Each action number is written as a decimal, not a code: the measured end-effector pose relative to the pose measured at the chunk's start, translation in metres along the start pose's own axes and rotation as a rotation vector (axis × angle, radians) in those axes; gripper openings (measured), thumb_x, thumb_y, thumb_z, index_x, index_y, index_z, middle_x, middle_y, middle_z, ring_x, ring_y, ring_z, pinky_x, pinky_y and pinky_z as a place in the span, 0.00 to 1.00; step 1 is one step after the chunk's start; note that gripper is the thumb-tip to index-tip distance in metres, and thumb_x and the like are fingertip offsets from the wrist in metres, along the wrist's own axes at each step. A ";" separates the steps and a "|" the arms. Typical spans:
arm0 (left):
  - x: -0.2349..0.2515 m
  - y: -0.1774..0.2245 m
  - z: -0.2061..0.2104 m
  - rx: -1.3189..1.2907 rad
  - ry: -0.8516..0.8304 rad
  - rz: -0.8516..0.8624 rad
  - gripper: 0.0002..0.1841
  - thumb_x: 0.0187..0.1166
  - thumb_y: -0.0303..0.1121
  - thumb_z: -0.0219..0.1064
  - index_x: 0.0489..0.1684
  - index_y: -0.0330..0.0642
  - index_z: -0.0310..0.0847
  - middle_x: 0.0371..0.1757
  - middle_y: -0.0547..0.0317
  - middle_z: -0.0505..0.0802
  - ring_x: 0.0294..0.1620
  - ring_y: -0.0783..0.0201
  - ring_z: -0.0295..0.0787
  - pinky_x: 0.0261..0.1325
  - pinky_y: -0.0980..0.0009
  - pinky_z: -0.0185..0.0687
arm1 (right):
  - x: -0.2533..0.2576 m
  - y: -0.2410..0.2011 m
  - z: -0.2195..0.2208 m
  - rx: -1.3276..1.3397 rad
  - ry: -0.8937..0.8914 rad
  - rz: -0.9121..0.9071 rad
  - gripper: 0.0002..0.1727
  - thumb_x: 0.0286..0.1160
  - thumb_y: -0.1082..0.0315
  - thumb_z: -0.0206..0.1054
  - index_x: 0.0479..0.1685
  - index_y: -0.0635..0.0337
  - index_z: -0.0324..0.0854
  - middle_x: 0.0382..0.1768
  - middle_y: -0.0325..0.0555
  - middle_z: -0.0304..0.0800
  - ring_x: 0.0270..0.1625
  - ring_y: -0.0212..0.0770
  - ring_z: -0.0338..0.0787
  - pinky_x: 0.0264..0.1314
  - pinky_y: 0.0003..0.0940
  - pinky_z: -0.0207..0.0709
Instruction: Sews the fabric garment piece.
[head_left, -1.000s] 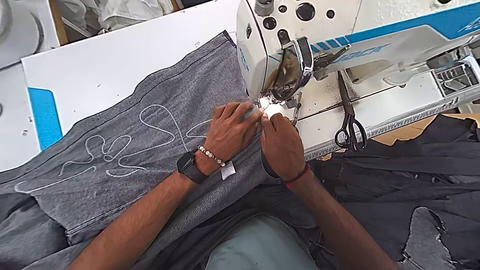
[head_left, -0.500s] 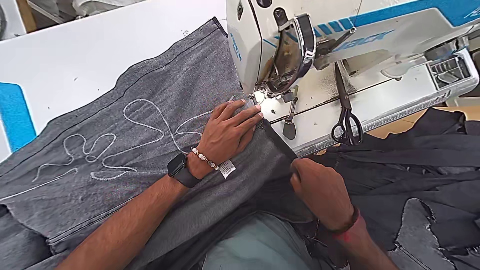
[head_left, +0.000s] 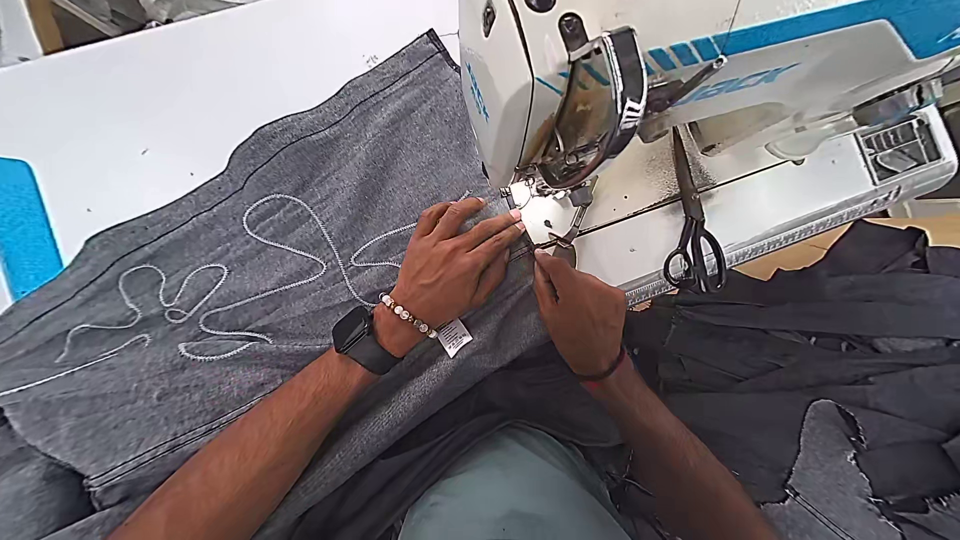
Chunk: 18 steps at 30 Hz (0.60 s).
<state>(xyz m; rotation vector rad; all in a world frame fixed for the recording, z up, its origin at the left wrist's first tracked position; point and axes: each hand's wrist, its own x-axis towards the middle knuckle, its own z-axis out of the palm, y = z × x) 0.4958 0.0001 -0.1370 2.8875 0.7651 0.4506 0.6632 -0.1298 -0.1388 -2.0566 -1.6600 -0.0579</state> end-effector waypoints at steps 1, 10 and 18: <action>0.001 -0.001 0.000 -0.004 0.002 0.000 0.22 0.87 0.45 0.53 0.76 0.62 0.84 0.79 0.73 0.85 0.84 0.56 0.72 0.83 0.52 0.60 | -0.002 0.001 -0.001 -0.025 -0.019 -0.030 0.16 0.83 0.63 0.62 0.60 0.55 0.93 0.15 0.39 0.82 0.15 0.40 0.80 0.14 0.36 0.68; 0.002 -0.007 -0.002 -0.085 0.011 0.081 0.19 0.85 0.42 0.57 0.68 0.65 0.89 0.78 0.66 0.85 0.82 0.52 0.72 0.83 0.50 0.59 | 0.009 0.002 -0.017 -0.093 -0.235 -0.058 0.22 0.82 0.61 0.57 0.67 0.50 0.89 0.09 0.38 0.75 0.11 0.44 0.77 0.12 0.39 0.62; 0.018 -0.040 -0.005 -0.022 0.054 0.098 0.18 0.85 0.43 0.58 0.66 0.61 0.90 0.69 0.55 0.88 0.76 0.45 0.73 0.79 0.46 0.59 | 0.049 -0.007 -0.008 -0.098 -0.276 -0.018 0.21 0.85 0.60 0.56 0.71 0.45 0.88 0.11 0.41 0.77 0.14 0.47 0.79 0.13 0.41 0.64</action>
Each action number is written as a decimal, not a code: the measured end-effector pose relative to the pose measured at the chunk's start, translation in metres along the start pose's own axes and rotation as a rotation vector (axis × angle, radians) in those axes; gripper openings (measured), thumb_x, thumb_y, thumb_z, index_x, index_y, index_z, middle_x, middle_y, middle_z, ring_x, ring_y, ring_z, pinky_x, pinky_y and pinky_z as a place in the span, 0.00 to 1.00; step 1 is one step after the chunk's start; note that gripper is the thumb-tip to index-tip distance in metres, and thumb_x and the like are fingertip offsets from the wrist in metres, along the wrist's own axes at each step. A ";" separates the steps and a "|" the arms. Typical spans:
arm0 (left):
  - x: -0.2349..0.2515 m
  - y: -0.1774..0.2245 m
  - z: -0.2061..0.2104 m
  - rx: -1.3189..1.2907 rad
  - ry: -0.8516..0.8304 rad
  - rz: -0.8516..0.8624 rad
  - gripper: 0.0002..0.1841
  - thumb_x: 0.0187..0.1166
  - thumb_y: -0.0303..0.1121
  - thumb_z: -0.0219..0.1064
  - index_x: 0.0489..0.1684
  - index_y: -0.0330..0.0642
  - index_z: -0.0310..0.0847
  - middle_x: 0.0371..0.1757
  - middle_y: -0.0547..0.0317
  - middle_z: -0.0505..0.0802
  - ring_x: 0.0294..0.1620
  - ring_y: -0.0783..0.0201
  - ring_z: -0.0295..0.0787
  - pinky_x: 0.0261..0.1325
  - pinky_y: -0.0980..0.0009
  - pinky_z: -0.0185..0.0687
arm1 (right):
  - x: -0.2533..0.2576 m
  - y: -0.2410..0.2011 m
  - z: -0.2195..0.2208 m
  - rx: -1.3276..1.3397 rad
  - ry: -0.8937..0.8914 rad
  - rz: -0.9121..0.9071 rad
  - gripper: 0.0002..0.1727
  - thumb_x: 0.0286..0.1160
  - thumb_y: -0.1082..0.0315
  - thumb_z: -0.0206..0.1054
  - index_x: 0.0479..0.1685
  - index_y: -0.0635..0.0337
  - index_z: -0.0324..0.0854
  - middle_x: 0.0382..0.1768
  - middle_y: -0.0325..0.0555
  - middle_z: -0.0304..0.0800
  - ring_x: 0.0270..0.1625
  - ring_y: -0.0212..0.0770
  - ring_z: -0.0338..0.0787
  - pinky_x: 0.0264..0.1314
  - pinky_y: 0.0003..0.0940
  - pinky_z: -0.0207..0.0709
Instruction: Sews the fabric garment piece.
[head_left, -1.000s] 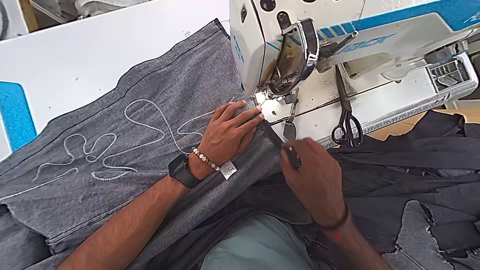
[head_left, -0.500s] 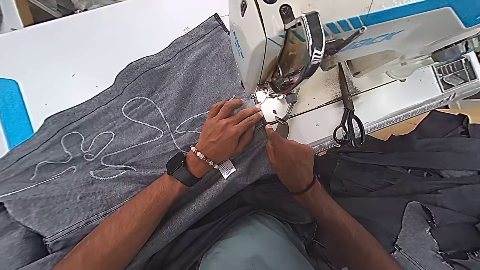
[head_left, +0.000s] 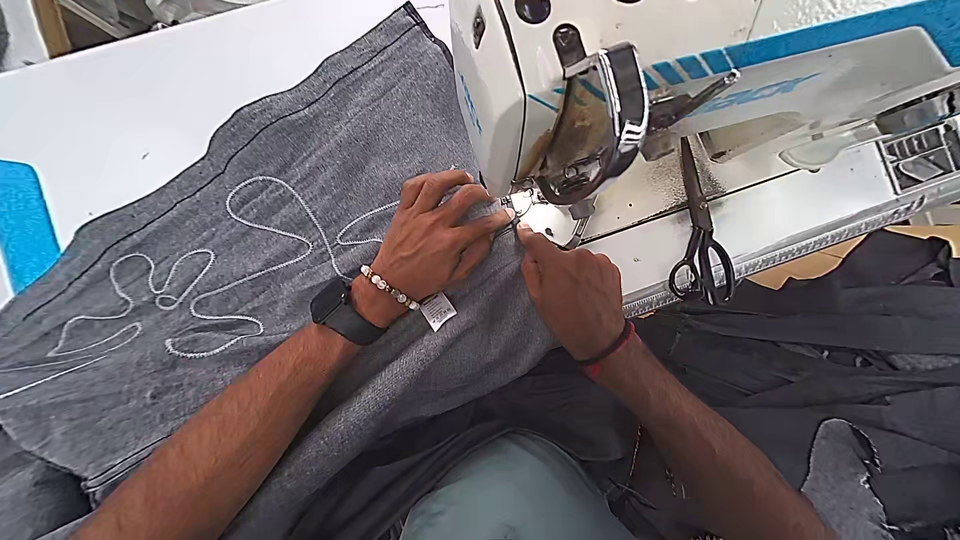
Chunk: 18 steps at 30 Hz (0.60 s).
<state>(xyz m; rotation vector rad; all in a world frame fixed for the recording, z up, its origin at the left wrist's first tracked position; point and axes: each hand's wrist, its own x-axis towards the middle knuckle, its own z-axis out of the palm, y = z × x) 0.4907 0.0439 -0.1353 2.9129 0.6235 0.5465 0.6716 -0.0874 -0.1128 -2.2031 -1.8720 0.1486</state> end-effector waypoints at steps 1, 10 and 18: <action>0.003 -0.008 -0.001 0.002 0.017 0.029 0.18 0.84 0.43 0.58 0.65 0.62 0.91 0.65 0.55 0.90 0.75 0.46 0.74 0.77 0.46 0.59 | 0.005 -0.002 0.001 -0.010 0.008 0.001 0.21 0.85 0.60 0.56 0.70 0.45 0.88 0.11 0.41 0.77 0.14 0.47 0.79 0.13 0.41 0.63; 0.029 -0.035 -0.028 0.137 -0.064 0.160 0.13 0.86 0.39 0.58 0.49 0.52 0.92 0.59 0.52 0.92 0.72 0.43 0.79 0.75 0.43 0.64 | 0.021 -0.017 0.005 -0.037 0.051 0.057 0.20 0.88 0.58 0.54 0.68 0.47 0.88 0.13 0.43 0.80 0.15 0.48 0.81 0.13 0.43 0.65; -0.022 0.044 -0.001 -0.212 -0.079 -0.299 0.18 0.87 0.44 0.54 0.55 0.40 0.84 0.85 0.58 0.78 0.89 0.56 0.67 0.88 0.56 0.62 | 0.013 -0.004 0.001 0.252 0.071 0.218 0.14 0.84 0.57 0.63 0.60 0.52 0.83 0.21 0.42 0.84 0.21 0.48 0.84 0.18 0.48 0.71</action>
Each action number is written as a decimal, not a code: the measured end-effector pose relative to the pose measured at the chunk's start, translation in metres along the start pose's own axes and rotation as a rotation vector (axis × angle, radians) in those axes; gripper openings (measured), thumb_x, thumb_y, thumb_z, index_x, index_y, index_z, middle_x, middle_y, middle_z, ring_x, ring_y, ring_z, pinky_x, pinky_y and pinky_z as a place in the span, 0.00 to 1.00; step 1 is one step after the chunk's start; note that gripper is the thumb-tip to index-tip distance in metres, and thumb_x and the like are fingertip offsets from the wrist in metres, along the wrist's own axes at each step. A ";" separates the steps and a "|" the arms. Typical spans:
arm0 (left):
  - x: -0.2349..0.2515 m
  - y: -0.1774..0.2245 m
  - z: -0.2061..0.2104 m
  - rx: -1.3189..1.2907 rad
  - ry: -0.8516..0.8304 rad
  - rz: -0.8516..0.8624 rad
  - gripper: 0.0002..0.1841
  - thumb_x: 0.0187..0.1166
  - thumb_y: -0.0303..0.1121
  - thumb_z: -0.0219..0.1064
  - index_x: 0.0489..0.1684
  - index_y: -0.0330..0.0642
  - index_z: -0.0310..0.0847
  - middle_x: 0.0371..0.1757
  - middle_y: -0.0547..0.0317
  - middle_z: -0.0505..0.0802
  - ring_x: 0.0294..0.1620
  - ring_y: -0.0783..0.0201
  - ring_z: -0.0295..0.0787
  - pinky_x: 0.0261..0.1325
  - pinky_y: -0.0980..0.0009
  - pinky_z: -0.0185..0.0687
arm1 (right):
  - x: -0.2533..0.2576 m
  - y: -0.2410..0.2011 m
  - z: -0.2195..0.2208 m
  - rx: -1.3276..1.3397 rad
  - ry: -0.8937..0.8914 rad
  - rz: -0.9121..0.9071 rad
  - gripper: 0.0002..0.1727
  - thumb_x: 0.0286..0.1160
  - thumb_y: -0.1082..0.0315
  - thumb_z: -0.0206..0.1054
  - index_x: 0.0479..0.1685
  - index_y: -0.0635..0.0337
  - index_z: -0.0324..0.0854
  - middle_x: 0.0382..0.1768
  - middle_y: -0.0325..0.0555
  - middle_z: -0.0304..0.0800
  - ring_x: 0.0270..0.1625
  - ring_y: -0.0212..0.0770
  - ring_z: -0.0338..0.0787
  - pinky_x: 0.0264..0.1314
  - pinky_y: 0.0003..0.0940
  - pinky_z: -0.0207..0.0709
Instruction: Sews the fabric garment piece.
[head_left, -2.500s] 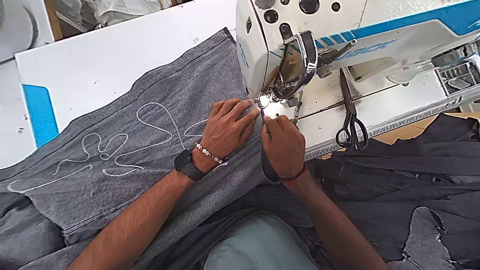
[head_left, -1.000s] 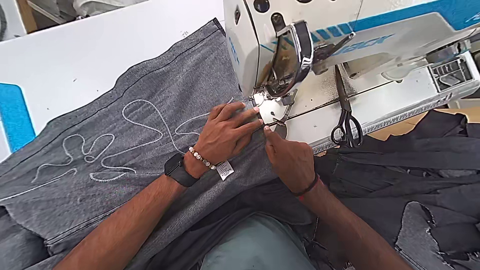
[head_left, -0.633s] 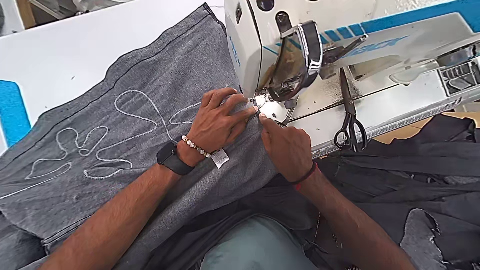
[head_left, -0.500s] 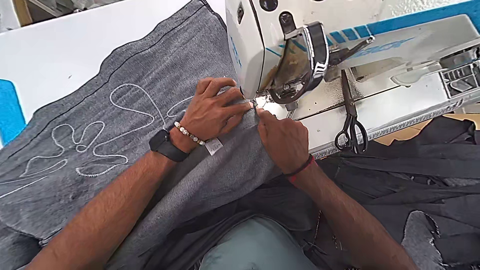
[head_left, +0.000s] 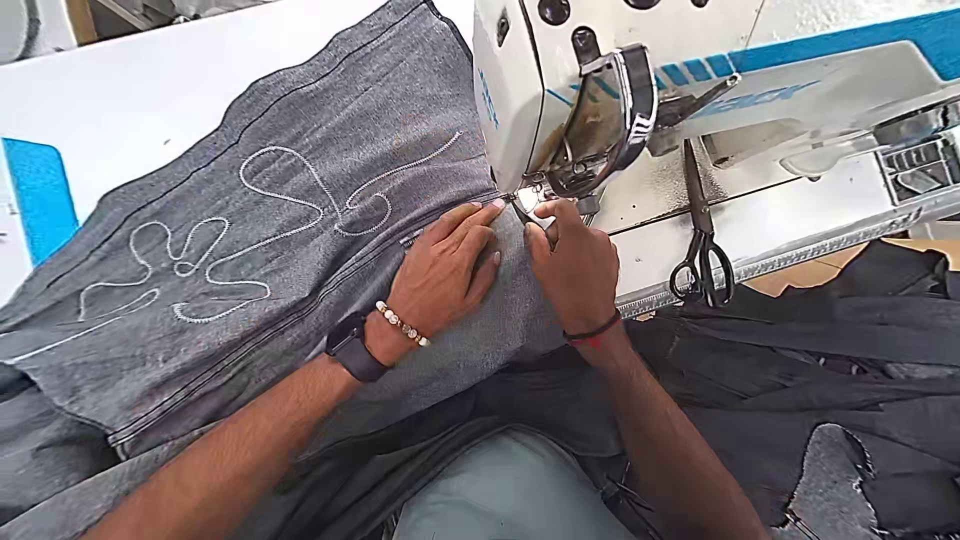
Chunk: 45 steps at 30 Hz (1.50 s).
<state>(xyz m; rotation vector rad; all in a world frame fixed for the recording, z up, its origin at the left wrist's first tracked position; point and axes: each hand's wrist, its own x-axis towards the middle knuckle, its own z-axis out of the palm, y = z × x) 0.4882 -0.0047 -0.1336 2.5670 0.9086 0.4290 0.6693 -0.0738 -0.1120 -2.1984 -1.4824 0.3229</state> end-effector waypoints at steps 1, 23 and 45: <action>0.002 -0.009 -0.003 0.053 -0.017 0.050 0.20 0.87 0.45 0.53 0.57 0.41 0.84 0.85 0.59 0.78 0.88 0.56 0.68 0.87 0.55 0.62 | 0.000 0.001 -0.001 -0.003 -0.001 -0.020 0.14 0.86 0.58 0.62 0.59 0.52 0.84 0.21 0.43 0.85 0.21 0.48 0.85 0.18 0.48 0.72; -0.042 -0.075 -0.043 0.308 -0.145 -0.022 0.43 0.82 0.72 0.36 0.95 0.59 0.55 0.97 0.62 0.58 0.98 0.49 0.43 0.93 0.34 0.34 | -0.053 0.003 0.030 -0.264 0.098 -0.199 0.29 0.86 0.39 0.51 0.82 0.32 0.77 0.77 0.50 0.78 0.75 0.54 0.75 0.71 0.58 0.64; 0.021 -0.034 -0.010 0.099 -0.001 0.249 0.23 0.89 0.40 0.52 0.78 0.52 0.81 0.82 0.64 0.82 0.86 0.57 0.71 0.88 0.56 0.62 | 0.002 0.028 0.016 -0.016 0.218 -0.407 0.12 0.80 0.65 0.65 0.54 0.48 0.93 0.49 0.45 0.92 0.52 0.48 0.88 0.49 0.44 0.80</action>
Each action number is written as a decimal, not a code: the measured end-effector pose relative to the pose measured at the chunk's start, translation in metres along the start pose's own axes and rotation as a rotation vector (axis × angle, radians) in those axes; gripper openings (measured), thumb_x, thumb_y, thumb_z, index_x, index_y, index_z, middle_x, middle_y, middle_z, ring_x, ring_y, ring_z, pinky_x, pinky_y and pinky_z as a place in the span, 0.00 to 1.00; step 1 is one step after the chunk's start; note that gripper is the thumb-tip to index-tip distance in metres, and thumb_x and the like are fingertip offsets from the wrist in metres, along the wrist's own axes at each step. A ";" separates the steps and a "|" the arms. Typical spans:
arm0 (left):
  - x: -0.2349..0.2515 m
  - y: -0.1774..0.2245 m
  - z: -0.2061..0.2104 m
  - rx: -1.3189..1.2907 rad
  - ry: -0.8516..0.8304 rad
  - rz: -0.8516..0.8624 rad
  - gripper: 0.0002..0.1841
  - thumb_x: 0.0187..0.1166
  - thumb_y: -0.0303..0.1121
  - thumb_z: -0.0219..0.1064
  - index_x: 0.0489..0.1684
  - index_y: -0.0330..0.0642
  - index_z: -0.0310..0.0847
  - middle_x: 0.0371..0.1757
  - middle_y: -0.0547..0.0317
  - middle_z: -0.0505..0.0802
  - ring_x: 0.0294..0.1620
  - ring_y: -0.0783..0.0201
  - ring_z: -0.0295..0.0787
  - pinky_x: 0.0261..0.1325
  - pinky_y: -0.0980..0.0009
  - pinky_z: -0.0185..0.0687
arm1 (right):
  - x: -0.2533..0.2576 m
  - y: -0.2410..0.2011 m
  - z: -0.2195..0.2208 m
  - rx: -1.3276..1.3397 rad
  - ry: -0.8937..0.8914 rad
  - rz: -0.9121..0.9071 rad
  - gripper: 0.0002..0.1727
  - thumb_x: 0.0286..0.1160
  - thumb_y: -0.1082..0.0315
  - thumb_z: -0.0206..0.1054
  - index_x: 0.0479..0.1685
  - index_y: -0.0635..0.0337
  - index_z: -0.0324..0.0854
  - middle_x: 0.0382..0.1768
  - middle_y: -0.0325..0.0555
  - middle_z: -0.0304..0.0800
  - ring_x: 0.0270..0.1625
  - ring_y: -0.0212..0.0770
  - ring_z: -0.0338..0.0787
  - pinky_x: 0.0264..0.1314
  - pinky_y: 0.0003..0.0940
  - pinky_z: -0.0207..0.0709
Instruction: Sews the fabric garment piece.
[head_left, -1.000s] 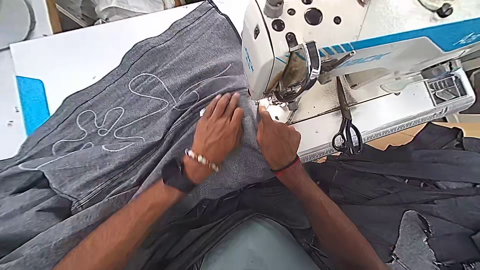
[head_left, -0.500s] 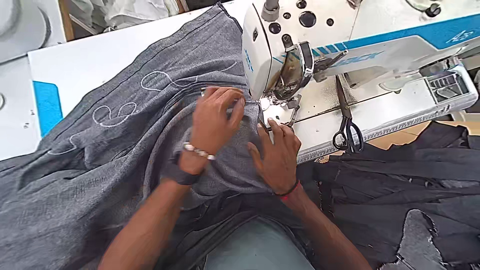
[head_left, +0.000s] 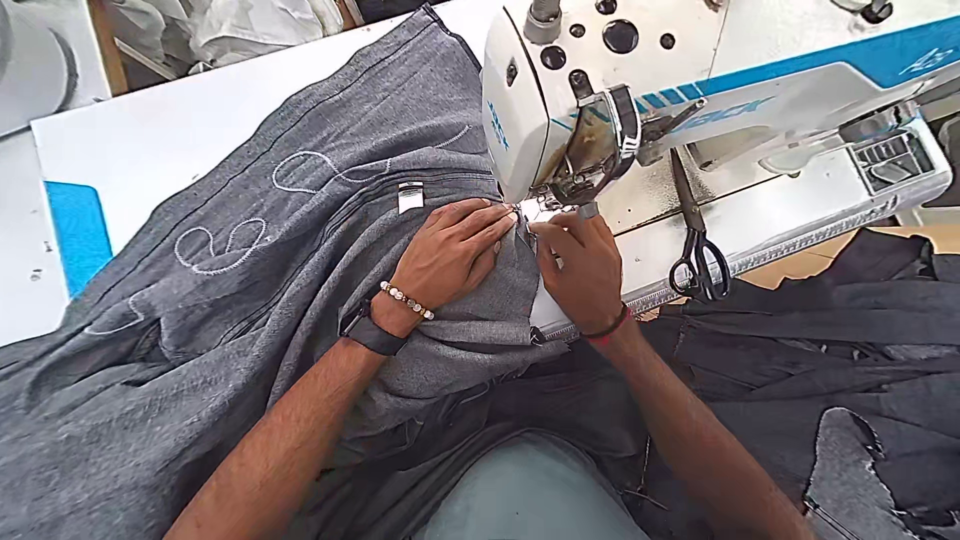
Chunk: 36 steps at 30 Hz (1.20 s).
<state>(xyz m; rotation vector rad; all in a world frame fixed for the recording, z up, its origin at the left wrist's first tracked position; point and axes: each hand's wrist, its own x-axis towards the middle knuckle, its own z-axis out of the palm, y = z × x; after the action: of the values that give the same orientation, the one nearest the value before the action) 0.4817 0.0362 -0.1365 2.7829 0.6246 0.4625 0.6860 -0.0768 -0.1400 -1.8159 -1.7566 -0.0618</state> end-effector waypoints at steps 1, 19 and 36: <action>0.001 -0.006 0.001 -0.007 -0.003 0.024 0.23 0.89 0.41 0.51 0.79 0.55 0.80 0.82 0.64 0.82 0.85 0.58 0.71 0.87 0.55 0.62 | -0.003 -0.003 0.000 0.010 0.005 -0.043 0.14 0.80 0.67 0.64 0.56 0.46 0.93 0.55 0.42 0.93 0.58 0.47 0.88 0.54 0.44 0.80; -0.001 0.045 0.022 0.185 -0.016 -0.201 0.45 0.72 0.75 0.55 0.85 0.58 0.73 0.88 0.55 0.73 0.88 0.50 0.65 0.89 0.46 0.53 | -0.003 -0.016 -0.005 -0.065 -0.085 0.328 0.16 0.74 0.51 0.68 0.33 0.54 0.88 0.43 0.50 0.86 0.50 0.54 0.85 0.49 0.52 0.76; -0.004 0.034 0.017 0.182 0.061 -0.163 0.20 0.89 0.48 0.54 0.70 0.60 0.88 0.80 0.62 0.82 0.84 0.53 0.68 0.84 0.51 0.58 | -0.084 -0.087 -0.033 0.649 -0.091 0.649 0.22 0.82 0.61 0.62 0.68 0.66 0.83 0.33 0.37 0.94 0.32 0.25 0.91 0.34 0.26 0.86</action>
<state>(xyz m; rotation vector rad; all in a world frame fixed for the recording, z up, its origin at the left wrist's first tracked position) 0.4974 0.0017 -0.1428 2.8636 0.9432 0.4792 0.6076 -0.1721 -0.1161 -1.7864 -0.9819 0.7651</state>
